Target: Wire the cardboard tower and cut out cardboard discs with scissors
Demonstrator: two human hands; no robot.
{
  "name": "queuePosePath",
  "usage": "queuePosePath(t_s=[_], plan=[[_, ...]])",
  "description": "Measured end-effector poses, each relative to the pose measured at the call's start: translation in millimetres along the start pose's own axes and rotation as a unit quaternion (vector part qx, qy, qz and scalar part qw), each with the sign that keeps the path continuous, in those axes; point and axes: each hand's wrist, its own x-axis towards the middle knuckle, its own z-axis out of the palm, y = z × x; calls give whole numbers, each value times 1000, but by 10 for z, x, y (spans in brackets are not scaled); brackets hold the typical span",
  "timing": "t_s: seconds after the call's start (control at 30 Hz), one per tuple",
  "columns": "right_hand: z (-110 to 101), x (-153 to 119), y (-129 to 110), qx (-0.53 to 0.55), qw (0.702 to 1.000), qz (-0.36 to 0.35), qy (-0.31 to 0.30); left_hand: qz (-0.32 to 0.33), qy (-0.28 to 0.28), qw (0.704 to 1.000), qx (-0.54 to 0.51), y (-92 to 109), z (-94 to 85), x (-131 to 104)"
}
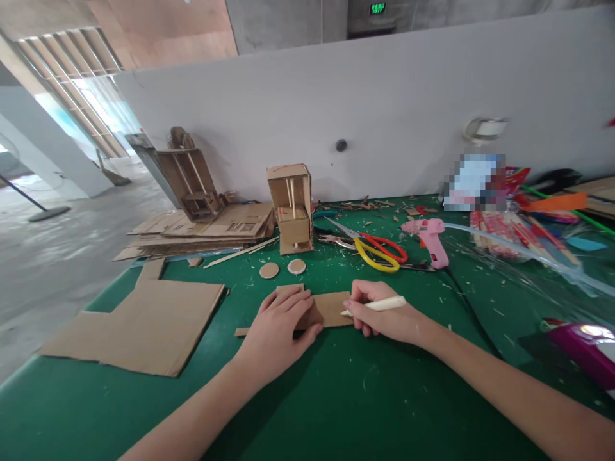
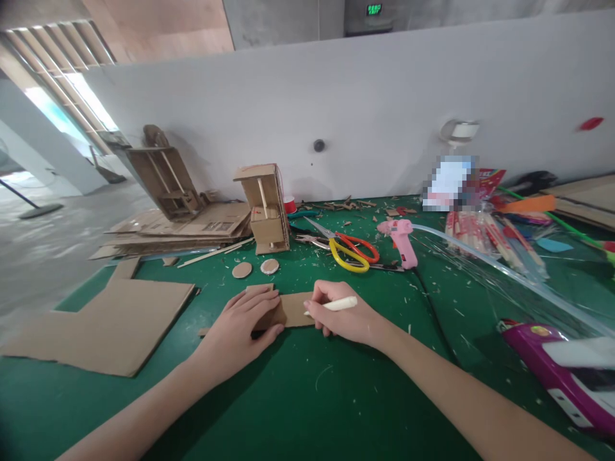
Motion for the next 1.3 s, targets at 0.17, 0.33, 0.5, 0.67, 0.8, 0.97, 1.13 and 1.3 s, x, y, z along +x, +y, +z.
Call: queuePosePath(t_s=[0.17, 0.33, 0.5, 0.67, 0.8, 0.97, 1.13, 1.3], plan=[[4, 15, 1, 0, 1000, -13, -8, 0, 0, 1000, -1, 10, -2, 8], [-1, 27, 14, -4, 999, -32, -14, 6, 5, 1000, -5, 14, -6, 12], [-17, 34, 12, -13, 999, -24, -19, 3, 2, 1000, 2, 9, 10, 10], [-20, 33, 6, -11, 1000, -20, -20, 6, 8, 1000, 3, 4, 18, 2], [-12, 28, 9, -18, 1000, -11, -9, 10, 12, 1000, 0, -1, 19, 4], [-5, 16, 15, -31, 999, -5, 16, 10, 12, 1000, -5, -9, 16, 7], [-13, 1, 25, -53, 997, -28, 50, 7, 5, 1000, 1, -10, 10, 3], [-56, -32, 30, -71, 994, -8, 87, 2, 1, 1000, 1, 1, -5, 6]])
